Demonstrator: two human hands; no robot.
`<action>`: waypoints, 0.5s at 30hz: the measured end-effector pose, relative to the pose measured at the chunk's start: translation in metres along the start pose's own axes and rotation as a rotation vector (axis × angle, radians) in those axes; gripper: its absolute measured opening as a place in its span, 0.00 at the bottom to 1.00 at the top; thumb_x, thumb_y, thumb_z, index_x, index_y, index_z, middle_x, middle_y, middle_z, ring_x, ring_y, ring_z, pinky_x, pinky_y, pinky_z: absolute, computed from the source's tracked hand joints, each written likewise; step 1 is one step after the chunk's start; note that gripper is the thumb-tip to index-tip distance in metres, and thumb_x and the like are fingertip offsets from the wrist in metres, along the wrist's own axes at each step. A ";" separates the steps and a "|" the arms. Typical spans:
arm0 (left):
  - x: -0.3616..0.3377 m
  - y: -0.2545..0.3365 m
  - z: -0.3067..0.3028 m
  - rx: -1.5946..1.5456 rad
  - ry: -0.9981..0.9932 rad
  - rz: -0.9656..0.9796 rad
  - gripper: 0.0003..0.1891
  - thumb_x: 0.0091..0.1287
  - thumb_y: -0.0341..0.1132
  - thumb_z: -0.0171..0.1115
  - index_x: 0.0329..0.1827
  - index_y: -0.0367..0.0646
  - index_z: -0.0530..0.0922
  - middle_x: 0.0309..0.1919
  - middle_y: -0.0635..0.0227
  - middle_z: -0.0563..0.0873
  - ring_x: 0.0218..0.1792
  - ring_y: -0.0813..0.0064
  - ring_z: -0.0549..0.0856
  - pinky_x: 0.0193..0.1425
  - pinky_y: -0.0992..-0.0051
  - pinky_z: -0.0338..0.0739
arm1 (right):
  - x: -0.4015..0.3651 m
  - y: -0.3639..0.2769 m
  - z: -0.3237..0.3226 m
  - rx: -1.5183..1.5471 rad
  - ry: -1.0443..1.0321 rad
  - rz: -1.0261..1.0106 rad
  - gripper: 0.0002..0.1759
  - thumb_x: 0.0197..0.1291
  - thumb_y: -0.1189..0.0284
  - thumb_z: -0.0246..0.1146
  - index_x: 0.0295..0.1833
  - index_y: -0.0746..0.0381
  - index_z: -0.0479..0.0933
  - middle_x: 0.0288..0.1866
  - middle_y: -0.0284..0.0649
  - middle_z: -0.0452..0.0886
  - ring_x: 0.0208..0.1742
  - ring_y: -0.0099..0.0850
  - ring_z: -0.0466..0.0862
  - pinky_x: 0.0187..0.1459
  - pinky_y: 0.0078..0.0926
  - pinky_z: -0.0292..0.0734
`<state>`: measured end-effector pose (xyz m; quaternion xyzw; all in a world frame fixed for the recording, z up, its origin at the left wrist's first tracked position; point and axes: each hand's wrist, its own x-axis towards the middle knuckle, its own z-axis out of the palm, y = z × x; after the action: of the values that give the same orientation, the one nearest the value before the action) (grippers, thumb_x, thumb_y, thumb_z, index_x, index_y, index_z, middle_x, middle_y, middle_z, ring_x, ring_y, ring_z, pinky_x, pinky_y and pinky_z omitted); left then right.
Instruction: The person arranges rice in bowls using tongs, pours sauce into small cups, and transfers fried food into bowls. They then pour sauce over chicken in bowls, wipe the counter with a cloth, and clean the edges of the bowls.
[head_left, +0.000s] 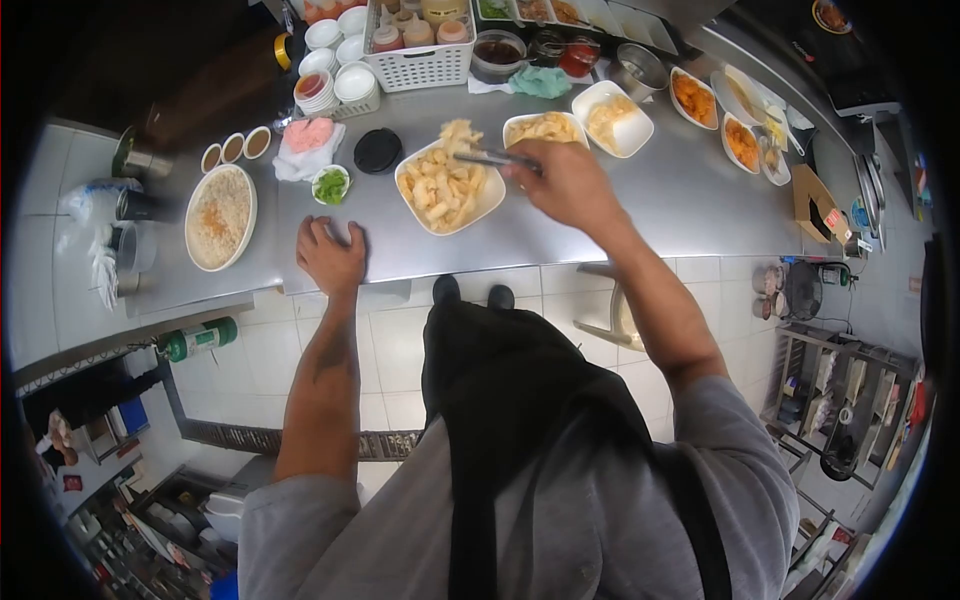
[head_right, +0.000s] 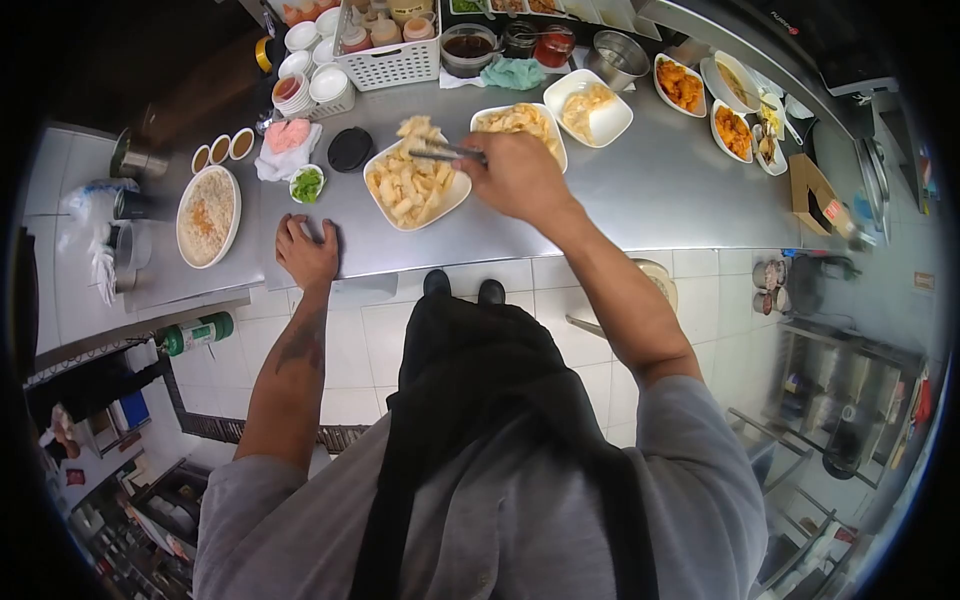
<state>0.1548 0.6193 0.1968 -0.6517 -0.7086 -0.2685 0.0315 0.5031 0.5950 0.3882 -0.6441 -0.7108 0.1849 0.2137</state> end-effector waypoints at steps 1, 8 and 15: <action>-0.003 -0.002 0.000 0.002 -0.002 -0.002 0.24 0.62 0.49 0.66 0.56 0.46 0.76 0.66 0.54 0.75 0.69 0.51 0.71 0.72 0.50 0.61 | -0.001 0.001 -0.007 0.001 -0.003 0.001 0.15 0.65 0.62 0.69 0.51 0.60 0.86 0.37 0.50 0.87 0.37 0.46 0.87 0.43 0.41 0.80; -0.001 0.001 -0.001 0.048 -0.020 -0.025 0.24 0.61 0.50 0.66 0.56 0.47 0.76 0.67 0.54 0.75 0.69 0.51 0.72 0.72 0.49 0.61 | -0.011 0.078 -0.065 -0.019 0.190 0.203 0.16 0.67 0.60 0.68 0.51 0.60 0.86 0.33 0.43 0.88 0.34 0.34 0.87 0.38 0.33 0.78; 0.000 0.003 0.002 0.047 -0.035 -0.014 0.24 0.61 0.50 0.67 0.56 0.48 0.75 0.68 0.56 0.75 0.70 0.51 0.71 0.72 0.48 0.62 | -0.004 0.179 -0.066 -0.296 0.254 0.388 0.15 0.62 0.61 0.69 0.46 0.61 0.87 0.39 0.53 0.88 0.42 0.52 0.87 0.44 0.47 0.82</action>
<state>0.1577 0.6200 0.1963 -0.6505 -0.7197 -0.2405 0.0326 0.6893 0.6084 0.3469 -0.8104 -0.5610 0.0342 0.1655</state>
